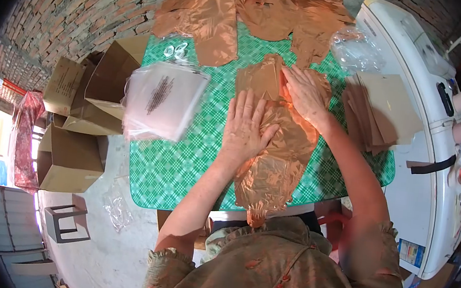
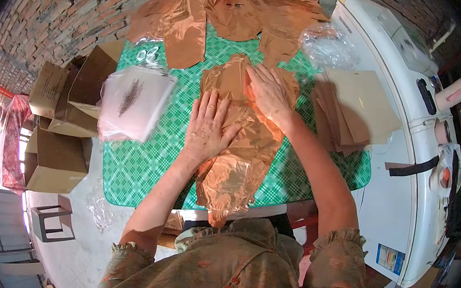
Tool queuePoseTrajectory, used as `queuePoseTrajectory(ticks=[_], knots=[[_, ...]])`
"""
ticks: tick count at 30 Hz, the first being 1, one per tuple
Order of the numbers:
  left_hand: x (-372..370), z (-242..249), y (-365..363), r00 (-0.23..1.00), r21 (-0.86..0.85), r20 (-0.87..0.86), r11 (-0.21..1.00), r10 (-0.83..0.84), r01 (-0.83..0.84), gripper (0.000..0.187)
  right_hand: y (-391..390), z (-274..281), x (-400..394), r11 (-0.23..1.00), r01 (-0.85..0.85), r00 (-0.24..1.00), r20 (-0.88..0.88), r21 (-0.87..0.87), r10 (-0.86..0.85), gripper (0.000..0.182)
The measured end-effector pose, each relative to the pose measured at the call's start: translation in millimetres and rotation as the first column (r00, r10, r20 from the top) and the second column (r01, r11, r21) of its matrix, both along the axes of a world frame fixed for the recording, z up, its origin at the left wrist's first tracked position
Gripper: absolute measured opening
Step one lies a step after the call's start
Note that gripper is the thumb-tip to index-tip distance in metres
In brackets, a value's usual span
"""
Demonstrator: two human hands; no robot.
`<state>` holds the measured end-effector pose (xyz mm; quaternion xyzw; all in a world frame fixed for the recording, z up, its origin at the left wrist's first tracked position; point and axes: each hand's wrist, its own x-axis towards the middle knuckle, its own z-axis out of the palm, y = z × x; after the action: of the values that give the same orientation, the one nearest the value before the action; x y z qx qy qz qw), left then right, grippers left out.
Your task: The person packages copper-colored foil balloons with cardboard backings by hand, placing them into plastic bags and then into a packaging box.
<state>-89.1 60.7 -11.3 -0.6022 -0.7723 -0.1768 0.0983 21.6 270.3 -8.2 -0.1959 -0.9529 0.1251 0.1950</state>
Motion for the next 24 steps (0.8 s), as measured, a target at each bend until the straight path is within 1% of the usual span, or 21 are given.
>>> queuePoseTrajectory(ticks=[3, 6, 9, 10, 13, 16, 19, 24], knots=[[0, 1, -1, 1.0, 0.011, 0.005, 1.0, -0.007, 0.007, 0.077, -4, 3, -1, 0.999, 0.018, 1.0, 0.005, -0.036, -0.018, 0.054], [0, 0, -1, 1.0, 0.025, 0.003, 1.0, -0.015, 0.015, 0.076, 1, 4, -2, 0.997, 0.078, 0.996, -0.038, 0.012, -0.078, 0.057], [0, 1, -2, 1.0, 0.023, -0.002, 1.0, -0.015, 0.015, 0.076, 8, 5, 3, 0.992, 0.118, 0.992, 0.046, 0.037, -0.12, 0.063], [1, 1, -2, 1.0, 0.019, -0.004, 1.0, -0.015, 0.015, 0.076, 9, 7, 6, 0.993, 0.12, 0.984, 0.13, 0.005, -0.119, 0.065], [1, 0, -1, 1.0, 0.019, -0.002, 1.0, -0.008, 0.008, 0.075, 6, 8, 8, 0.989, 0.132, 0.968, 0.208, 0.066, -0.143, 0.065], [2, 1, -1, 1.0, 0.002, 0.025, 1.0, -0.001, 0.001, 0.074, 1, 9, 5, 0.991, 0.09, 0.959, 0.258, 0.101, -0.114, 0.065], [1, 0, -2, 0.999, -0.005, 0.038, 1.0, 0.003, -0.003, 0.074, -5, 12, -1, 0.992, 0.082, 0.948, 0.299, 0.1, -0.108, 0.066], [1, 1, -2, 1.0, -0.035, 0.021, 0.999, 0.007, -0.006, 0.072, -11, 11, -6, 0.993, 0.077, 0.953, 0.285, 0.087, -0.099, 0.07]])
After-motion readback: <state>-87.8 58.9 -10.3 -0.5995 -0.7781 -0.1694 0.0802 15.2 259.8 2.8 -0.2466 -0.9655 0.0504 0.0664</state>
